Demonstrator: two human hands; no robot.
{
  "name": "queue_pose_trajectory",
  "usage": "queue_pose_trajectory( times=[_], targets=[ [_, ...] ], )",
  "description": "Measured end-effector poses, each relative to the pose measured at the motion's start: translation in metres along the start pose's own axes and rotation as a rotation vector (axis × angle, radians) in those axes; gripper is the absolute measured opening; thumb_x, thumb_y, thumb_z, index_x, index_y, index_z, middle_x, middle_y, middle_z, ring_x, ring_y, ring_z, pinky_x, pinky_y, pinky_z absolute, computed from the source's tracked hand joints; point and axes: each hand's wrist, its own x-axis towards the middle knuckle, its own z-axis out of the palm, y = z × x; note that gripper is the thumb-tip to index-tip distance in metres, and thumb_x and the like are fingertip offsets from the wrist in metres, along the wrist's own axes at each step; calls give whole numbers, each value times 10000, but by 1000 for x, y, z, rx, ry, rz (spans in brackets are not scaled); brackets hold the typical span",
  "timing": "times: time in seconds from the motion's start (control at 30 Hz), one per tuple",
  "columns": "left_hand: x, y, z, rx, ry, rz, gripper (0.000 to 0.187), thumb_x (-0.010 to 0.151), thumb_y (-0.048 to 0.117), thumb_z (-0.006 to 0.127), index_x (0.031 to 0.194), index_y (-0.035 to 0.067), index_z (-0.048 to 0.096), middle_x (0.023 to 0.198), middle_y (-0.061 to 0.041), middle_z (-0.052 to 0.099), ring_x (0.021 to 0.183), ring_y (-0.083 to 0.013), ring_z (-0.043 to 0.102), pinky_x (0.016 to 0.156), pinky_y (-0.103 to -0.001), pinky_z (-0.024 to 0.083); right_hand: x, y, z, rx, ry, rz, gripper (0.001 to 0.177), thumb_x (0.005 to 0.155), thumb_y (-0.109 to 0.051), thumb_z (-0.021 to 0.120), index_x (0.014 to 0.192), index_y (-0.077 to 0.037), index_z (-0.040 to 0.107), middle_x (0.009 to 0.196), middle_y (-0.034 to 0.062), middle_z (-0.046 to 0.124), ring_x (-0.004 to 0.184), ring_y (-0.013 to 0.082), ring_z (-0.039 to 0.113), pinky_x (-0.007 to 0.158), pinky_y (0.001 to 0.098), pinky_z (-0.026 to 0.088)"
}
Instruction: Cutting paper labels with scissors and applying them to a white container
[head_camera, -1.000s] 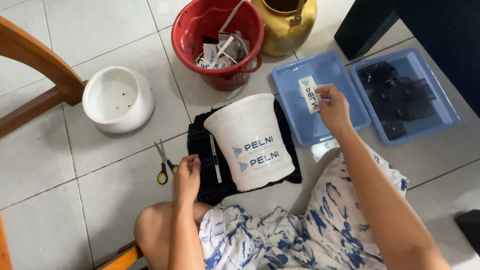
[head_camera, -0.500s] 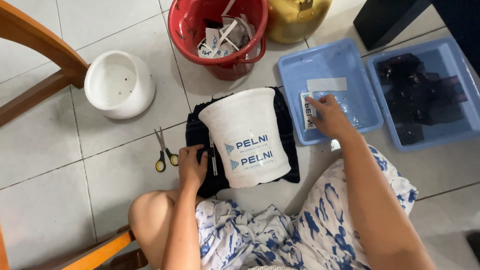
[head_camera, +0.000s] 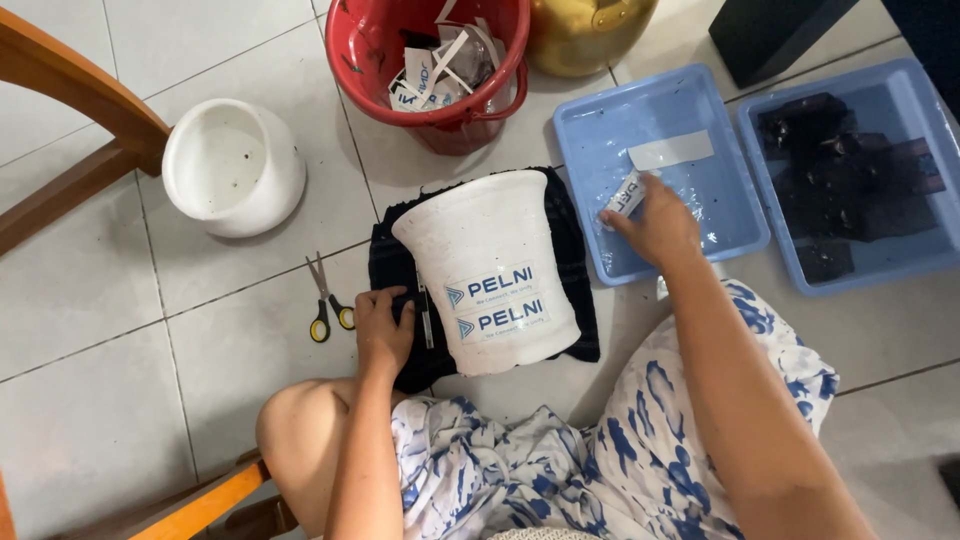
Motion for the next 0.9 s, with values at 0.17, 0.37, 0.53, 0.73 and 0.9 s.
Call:
queue_pose_trajectory(
  times=[0.17, 0.37, 0.53, 0.73, 0.9],
  targets=[
    [0, -1, 1, -15, 8, 0, 228, 897, 215, 546, 1099, 113, 574, 1059, -116, 444, 1052, -344, 474, 853, -379, 460, 11, 16, 15, -77, 214, -114, 384, 741, -365, 779, 953, -101, 598, 959, 100, 508, 922, 291, 571, 763, 388, 490],
    [1, -2, -2, -12, 8, 2, 232, 900, 216, 544, 1100, 103, 576, 1054, -124, 445, 1045, -337, 476, 856, -380, 455, 19, 32, 45, -165, 177, -240, 363, 708, -346, 767, 1021, -260, 604, 1086, 21, 462, 1028, 236, 510, 828, 390, 450],
    [0, 1, -5, -12, 8, 6, 231, 902, 216, 541, 1100, 104, 578, 1051, -118, 446, 1046, -326, 478, 854, -377, 458, 16, 19, 46, -196, 271, -156, 547, 763, -407, 728, 1179, -129, 507, 1070, 105, 463, 1029, 305, 487, 796, 440, 447],
    [-3, 7, -11, -25, -8, -6, 236, 909, 221, 536, 1101, 93, 585, 1043, -132, 453, 1040, -338, 487, 854, -392, 463, 4, 8, 54, -309, 140, -139, 527, 959, -426, 396, 1429, -192, 355, 1397, 139, 384, 1320, 361, 279, 1036, 571, 192],
    [-2, 9, -12, 0, -16, -3, 244, 908, 231, 538, 1104, 92, 583, 1052, -136, 453, 1046, -346, 485, 868, -398, 456, 23, 20, 57, -331, 465, -220, 356, 914, -411, 565, 1208, -211, 586, 1202, 95, 526, 1074, 326, 480, 827, 505, 413]
  ],
)
